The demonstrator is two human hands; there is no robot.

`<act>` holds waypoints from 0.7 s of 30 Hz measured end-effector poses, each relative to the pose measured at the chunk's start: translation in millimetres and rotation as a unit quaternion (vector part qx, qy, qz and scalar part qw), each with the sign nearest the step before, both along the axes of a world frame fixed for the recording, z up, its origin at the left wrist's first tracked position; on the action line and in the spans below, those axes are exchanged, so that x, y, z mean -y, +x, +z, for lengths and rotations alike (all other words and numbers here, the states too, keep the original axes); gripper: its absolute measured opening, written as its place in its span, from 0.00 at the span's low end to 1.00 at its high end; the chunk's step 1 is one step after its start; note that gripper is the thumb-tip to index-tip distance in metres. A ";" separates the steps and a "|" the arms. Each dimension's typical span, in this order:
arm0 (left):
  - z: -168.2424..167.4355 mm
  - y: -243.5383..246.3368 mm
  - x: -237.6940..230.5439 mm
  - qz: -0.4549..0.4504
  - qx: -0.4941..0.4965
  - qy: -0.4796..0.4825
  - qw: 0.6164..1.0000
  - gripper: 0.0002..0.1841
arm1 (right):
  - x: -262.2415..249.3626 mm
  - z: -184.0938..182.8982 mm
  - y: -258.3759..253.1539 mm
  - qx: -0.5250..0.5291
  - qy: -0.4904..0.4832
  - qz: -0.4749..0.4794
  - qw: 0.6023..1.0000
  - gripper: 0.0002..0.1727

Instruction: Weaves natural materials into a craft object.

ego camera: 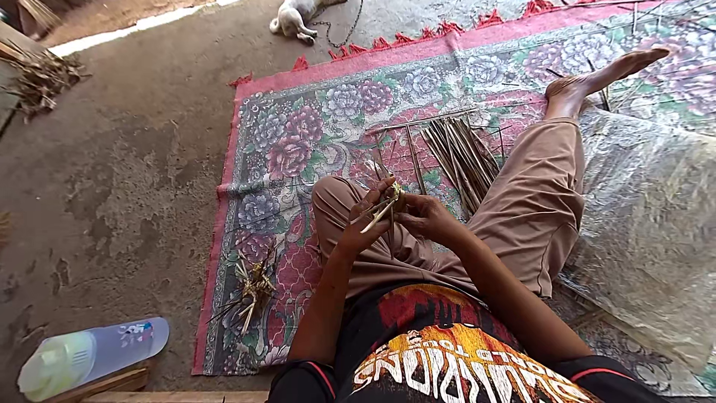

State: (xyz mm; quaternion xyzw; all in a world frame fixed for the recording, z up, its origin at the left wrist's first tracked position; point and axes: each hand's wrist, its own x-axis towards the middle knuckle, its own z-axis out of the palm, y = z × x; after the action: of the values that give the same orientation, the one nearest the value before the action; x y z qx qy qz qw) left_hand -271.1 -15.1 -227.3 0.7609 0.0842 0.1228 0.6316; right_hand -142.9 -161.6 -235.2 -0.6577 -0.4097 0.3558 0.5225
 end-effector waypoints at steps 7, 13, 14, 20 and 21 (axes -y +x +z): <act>-8.7 2.5 -0.3 0.042 0.079 -0.010 0.996 0.42 | -6.7 -6.5 -13.6 0.094 0.087 -0.105 0.986 0.08; -9.1 1.4 -15.9 0.136 0.110 -0.173 0.969 0.41 | -0.7 -17.0 -2.0 0.096 0.032 -0.047 0.994 0.12; -8.4 0.3 -18.1 0.136 0.110 -0.170 0.970 0.41 | 0.5 -17.1 0.0 0.096 0.003 -0.039 0.995 0.08; -4.7 3.3 -12.0 0.091 0.102 -0.067 0.988 0.43 | 5.1 9.7 -4.6 0.127 0.062 -0.079 0.987 0.09; -3.0 5.0 -9.3 0.080 0.103 -0.044 0.991 0.42 | 5.1 13.3 -5.5 0.087 0.055 -0.050 0.993 0.11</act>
State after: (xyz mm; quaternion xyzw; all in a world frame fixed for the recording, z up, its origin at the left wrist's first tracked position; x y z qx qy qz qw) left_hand -266.1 -5.8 -230.3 0.7068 0.0842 0.2467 0.6577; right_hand -148.4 -166.7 -221.9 -0.6759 -0.4392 0.2476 0.5375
